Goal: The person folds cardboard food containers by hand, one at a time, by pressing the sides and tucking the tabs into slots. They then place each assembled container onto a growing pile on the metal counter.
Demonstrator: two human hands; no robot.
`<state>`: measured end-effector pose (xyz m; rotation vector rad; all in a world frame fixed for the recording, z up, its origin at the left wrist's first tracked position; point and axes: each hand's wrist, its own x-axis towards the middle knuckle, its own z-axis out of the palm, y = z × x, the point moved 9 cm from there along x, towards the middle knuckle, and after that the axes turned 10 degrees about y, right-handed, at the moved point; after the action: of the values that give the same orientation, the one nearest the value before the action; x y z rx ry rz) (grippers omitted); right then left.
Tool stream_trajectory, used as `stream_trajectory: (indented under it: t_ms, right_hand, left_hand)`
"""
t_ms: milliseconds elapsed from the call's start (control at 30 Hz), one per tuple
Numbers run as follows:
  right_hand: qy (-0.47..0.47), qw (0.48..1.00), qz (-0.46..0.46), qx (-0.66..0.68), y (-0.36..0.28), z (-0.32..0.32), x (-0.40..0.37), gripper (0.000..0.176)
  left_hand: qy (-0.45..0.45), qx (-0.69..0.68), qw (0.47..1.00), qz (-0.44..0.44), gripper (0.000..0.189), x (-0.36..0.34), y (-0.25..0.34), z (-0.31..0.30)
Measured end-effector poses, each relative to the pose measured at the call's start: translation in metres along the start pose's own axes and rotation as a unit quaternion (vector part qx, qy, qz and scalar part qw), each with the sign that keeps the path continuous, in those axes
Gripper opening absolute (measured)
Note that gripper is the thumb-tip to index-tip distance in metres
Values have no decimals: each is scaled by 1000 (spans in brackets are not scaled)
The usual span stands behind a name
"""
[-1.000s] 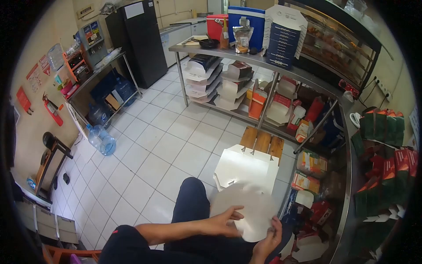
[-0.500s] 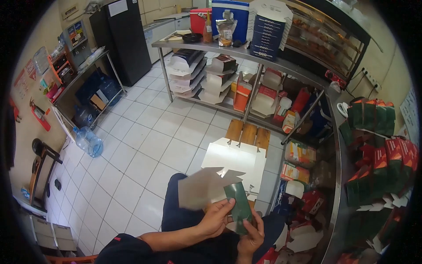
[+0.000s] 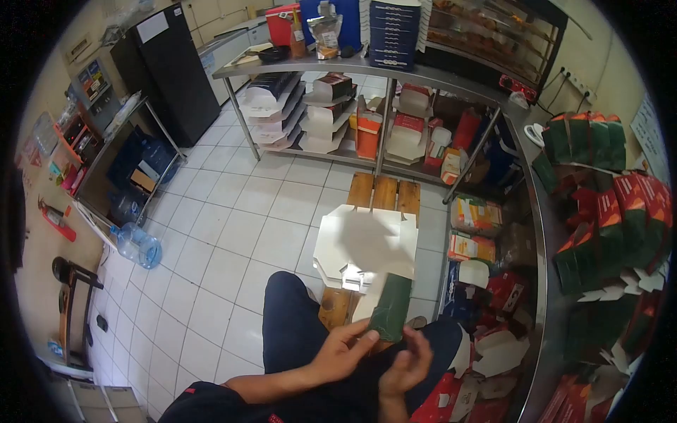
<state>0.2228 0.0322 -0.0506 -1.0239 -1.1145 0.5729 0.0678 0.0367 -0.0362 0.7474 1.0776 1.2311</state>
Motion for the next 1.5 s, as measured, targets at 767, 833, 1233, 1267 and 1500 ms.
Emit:
stream_trajectory:
  t_ms: [767, 833, 1233, 1267, 1500]
  right_hand:
    - [-141, 979, 146, 2, -19, 13, 30, 34]
    - [-144, 976, 162, 5, -15, 5, 33, 38]
    - [37, 981, 183, 46, 14, -48, 47, 39]
    - [-10, 978, 200, 52, 14, -42, 45, 38]
    - [4, 966, 240, 101, 22, -34, 35, 23]
  left_hand:
    - [50, 258, 915, 307, 26, 17, 60, -21]
    - [20, 281, 906, 316, 24, 25, 61, -8]
    - [-82, 306, 881, 352, 14, 48, 51, 51]
    - [-81, 307, 881, 351, 14, 48, 51, 49]
    - [-93, 302, 905, 284, 14, 54, 42, 33]
